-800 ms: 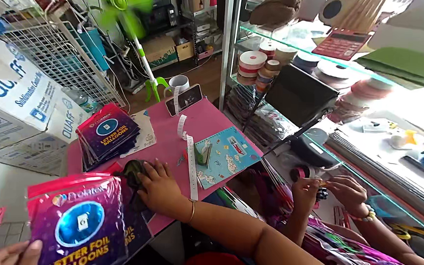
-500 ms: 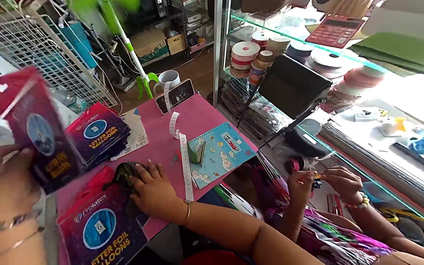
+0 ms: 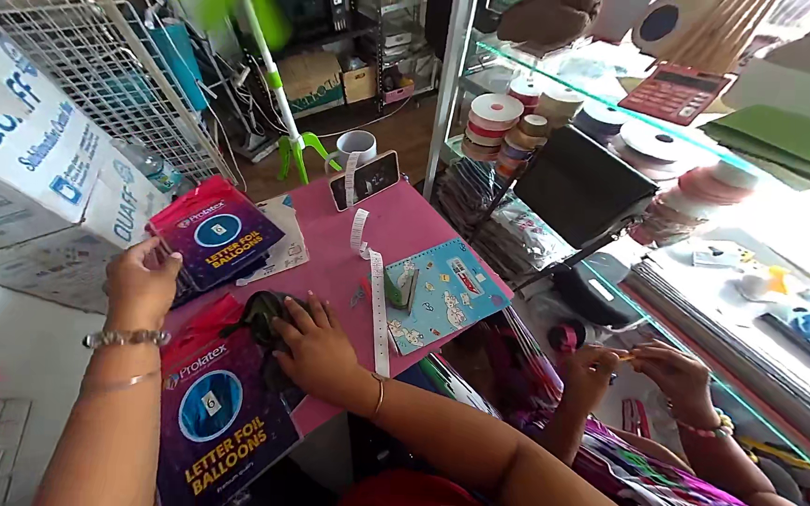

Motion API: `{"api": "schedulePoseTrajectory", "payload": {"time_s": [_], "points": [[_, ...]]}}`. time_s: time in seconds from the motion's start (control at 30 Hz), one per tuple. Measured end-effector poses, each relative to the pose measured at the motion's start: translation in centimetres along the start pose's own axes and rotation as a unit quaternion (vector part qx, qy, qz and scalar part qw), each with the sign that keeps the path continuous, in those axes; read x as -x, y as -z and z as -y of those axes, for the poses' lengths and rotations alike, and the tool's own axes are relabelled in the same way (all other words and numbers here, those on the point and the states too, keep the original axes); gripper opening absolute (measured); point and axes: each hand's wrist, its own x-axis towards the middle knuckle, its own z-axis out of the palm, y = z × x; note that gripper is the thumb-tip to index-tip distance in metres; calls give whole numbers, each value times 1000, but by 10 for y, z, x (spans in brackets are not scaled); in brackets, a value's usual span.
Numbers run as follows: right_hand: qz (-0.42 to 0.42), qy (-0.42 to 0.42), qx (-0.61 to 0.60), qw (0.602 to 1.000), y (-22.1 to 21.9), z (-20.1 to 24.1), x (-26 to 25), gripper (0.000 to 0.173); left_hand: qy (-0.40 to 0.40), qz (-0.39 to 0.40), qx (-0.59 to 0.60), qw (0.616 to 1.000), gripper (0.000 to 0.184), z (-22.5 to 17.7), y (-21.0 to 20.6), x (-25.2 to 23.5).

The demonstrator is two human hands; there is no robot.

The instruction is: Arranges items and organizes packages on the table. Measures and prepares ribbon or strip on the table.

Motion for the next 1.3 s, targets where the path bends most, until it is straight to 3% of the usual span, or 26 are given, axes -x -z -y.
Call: {"api": "schedulePoseTrajectory", "payload": {"time_s": [0.07,0.13,0.23,0.33,0.43,0.5,0.6,0.7,0.87,1.0,1.1,1.17,1.23,1.3], "points": [[-3,4,7,1000,-2,1,-1,48,-69,-7,-47,996,53,20,18,45],[-14,11,-3,1000,-2,0,-2,44,-87,-8,-89,992,56,44,26,107],[-40,17,-49,998,7,-3,-5,37,-40,-15,-112,993,58,81,19,192],[-64,7,-117,991,19,8,-9,35,-19,-47,-136,989,61,111,6,236],[-102,63,-82,989,12,51,-2,36,-22,-90,-171,981,62,118,-10,243],[-33,123,-32,991,-10,84,5,41,-15,-107,-188,976,61,117,-14,241],[134,196,21,971,-54,108,-1,52,-7,-118,-121,986,65,118,-9,244],[180,203,58,961,-65,115,-36,54,14,-101,-146,984,60,118,-8,240],[116,126,110,979,-68,99,-96,51,-7,-94,-207,974,57,121,-14,239],[97,80,132,983,-71,102,-75,55,-8,-121,-197,973,56,124,-19,240],[95,140,99,981,-76,107,-10,51,9,-101,-177,979,52,113,-13,240],[30,209,104,972,-83,98,36,47,24,-76,-172,982,49,106,-7,242],[-28,280,126,951,-80,77,61,46,27,-73,-184,980,47,107,-8,241],[-50,298,140,943,-68,54,67,47,10,-82,-178,981,51,113,-10,241]]}}
